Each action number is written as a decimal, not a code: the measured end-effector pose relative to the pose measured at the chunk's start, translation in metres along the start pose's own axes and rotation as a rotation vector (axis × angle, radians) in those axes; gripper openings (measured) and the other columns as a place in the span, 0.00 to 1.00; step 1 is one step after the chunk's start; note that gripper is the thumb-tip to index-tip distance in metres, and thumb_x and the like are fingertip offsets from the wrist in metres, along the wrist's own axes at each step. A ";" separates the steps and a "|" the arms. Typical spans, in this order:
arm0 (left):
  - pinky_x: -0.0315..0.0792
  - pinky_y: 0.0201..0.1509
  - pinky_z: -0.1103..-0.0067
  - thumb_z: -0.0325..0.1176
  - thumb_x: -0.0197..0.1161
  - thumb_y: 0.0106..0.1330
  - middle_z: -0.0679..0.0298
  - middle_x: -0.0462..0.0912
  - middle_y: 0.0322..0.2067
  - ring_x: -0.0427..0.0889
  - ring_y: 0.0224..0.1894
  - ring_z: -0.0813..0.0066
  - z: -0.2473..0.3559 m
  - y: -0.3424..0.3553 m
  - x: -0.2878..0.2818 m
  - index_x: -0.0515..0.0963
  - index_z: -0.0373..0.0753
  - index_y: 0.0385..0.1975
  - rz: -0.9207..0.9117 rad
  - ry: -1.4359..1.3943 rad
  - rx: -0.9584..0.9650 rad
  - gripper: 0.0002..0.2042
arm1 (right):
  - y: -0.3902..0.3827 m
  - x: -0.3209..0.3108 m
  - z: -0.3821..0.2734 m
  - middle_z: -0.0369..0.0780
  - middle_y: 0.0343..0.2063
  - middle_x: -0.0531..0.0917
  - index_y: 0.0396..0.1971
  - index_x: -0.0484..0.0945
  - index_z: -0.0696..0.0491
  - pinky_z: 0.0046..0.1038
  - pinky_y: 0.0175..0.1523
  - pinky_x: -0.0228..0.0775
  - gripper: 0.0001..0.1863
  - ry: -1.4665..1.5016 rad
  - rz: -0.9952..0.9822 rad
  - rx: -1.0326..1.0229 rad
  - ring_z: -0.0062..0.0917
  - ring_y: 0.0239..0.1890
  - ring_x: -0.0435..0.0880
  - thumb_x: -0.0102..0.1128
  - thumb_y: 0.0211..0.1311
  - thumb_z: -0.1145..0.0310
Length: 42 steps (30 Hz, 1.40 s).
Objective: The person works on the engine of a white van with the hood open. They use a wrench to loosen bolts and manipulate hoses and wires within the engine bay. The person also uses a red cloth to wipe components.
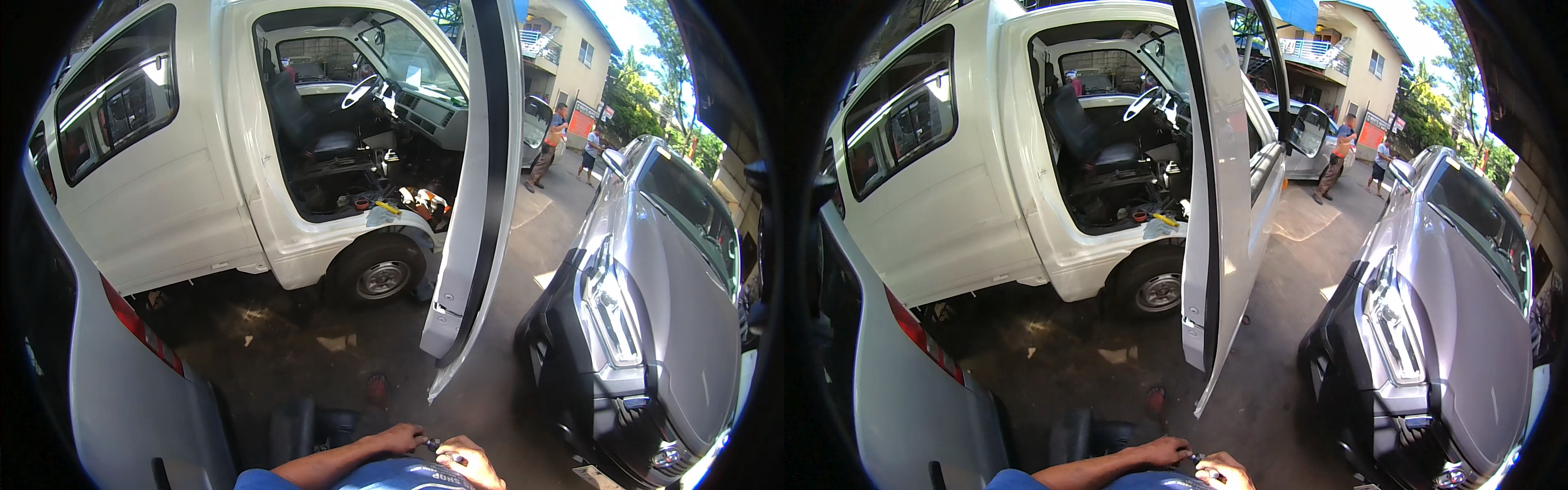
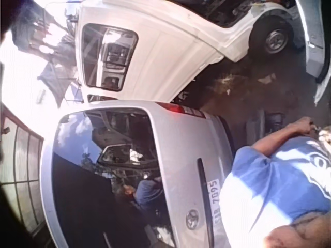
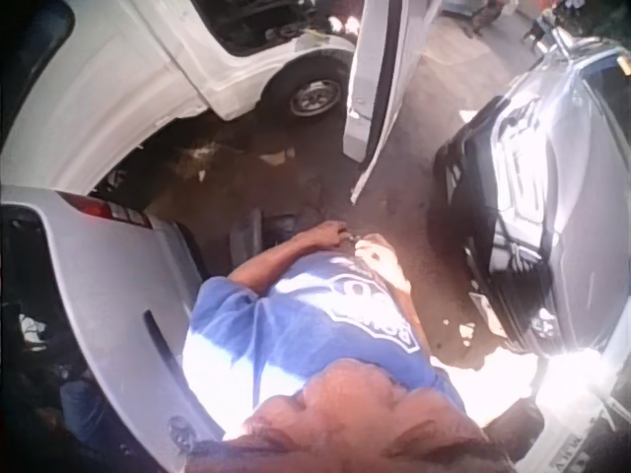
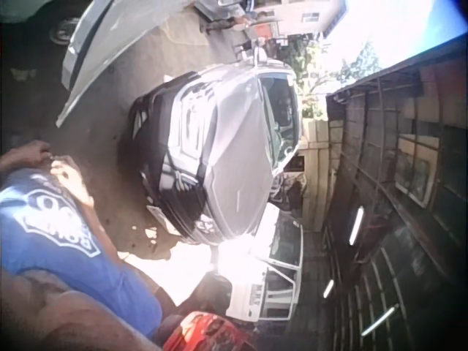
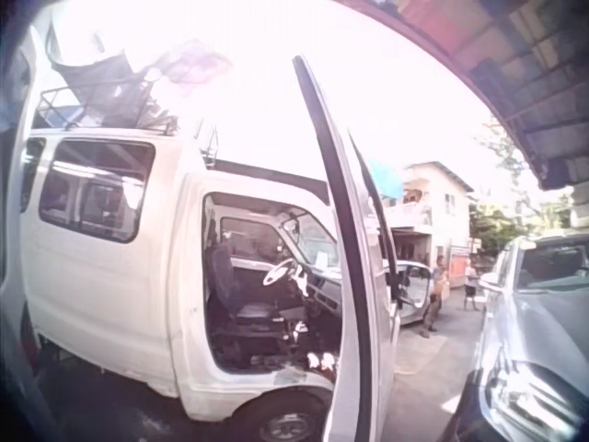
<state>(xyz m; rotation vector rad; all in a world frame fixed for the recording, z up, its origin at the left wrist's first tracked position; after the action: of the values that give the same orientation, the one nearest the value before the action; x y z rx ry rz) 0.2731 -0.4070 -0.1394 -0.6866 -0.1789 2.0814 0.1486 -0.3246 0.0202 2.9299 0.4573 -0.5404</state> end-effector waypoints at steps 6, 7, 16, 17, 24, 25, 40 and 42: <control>0.73 0.51 0.64 0.50 0.54 0.73 0.49 0.84 0.40 0.82 0.45 0.55 -0.044 0.004 -0.055 0.81 0.36 0.47 -0.081 -0.077 0.023 0.21 | 0.086 0.039 -0.007 0.39 0.45 0.81 0.45 0.80 0.51 0.32 0.55 0.74 0.12 -0.309 -0.317 0.146 0.33 0.49 0.82 0.64 0.66 0.63; 0.73 0.51 0.64 0.49 0.54 0.73 0.49 0.84 0.40 0.81 0.45 0.55 -0.052 0.002 -0.069 0.81 0.36 0.46 -0.062 -0.057 0.046 0.21 | 0.103 0.052 -0.007 0.39 0.45 0.81 0.47 0.79 0.51 0.32 0.55 0.74 0.13 -0.365 -0.422 0.098 0.34 0.49 0.81 0.63 0.66 0.62; 0.71 0.56 0.68 0.40 0.58 0.68 0.52 0.83 0.46 0.80 0.51 0.56 -0.141 -0.003 -0.237 0.80 0.37 0.49 -0.025 -0.048 0.022 0.16 | 0.285 0.111 0.035 0.40 0.42 0.83 0.46 0.79 0.54 0.30 0.51 0.75 0.10 -0.105 -0.231 0.194 0.27 0.45 0.83 0.59 0.70 0.66; 0.71 0.56 0.67 0.39 0.59 0.68 0.52 0.83 0.47 0.80 0.52 0.55 -0.151 0.002 -0.258 0.80 0.37 0.49 -0.056 -0.115 0.020 0.16 | 0.300 0.111 0.046 0.40 0.42 0.83 0.46 0.79 0.55 0.29 0.51 0.75 0.11 -0.008 -0.180 0.275 0.26 0.44 0.84 0.58 0.71 0.66; 0.73 0.53 0.62 0.43 0.53 0.73 0.46 0.83 0.45 0.81 0.49 0.48 -0.184 0.049 -0.377 0.79 0.36 0.49 -0.207 -0.112 -0.142 0.18 | 0.418 0.089 0.075 0.43 0.39 0.85 0.46 0.76 0.62 0.27 0.49 0.77 0.17 0.389 0.351 0.534 0.25 0.38 0.85 0.53 0.74 0.61; 0.73 0.53 0.62 0.43 0.52 0.74 0.45 0.82 0.46 0.81 0.50 0.47 -0.187 0.052 -0.388 0.79 0.36 0.50 -0.237 -0.163 -0.182 0.18 | 0.437 0.089 0.074 0.41 0.38 0.85 0.45 0.77 0.60 0.26 0.48 0.76 0.14 0.340 0.356 0.567 0.23 0.38 0.84 0.55 0.73 0.63; 0.74 0.43 0.72 0.33 0.58 0.72 0.56 0.80 0.32 0.83 0.39 0.65 -0.151 0.137 -0.590 0.78 0.33 0.41 0.263 -0.181 0.175 0.09 | 0.693 -0.012 0.076 0.38 0.31 0.84 0.42 0.76 0.59 0.24 0.38 0.73 0.12 0.145 0.260 0.554 0.18 0.30 0.79 0.54 0.74 0.64; 0.74 0.42 0.73 0.33 0.56 0.73 0.58 0.80 0.31 0.83 0.37 0.70 -0.149 0.148 -0.604 0.77 0.32 0.41 0.303 -0.252 0.116 0.09 | 0.729 -0.028 0.075 0.37 0.30 0.84 0.42 0.76 0.58 0.24 0.38 0.72 0.12 0.174 0.164 0.423 0.17 0.30 0.78 0.54 0.74 0.64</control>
<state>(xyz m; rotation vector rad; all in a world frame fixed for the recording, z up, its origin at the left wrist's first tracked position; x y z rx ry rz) 0.5066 -0.9992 -0.0755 -0.3970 -0.0979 2.4470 0.3297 -1.0357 0.0111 3.3968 0.1245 -0.4025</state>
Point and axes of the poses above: each hand's wrist, its own y-axis towards the middle knuckle, its own x-axis out of the palm, z = x × y, the point moved 7 cm from there along y, towards the middle knuckle
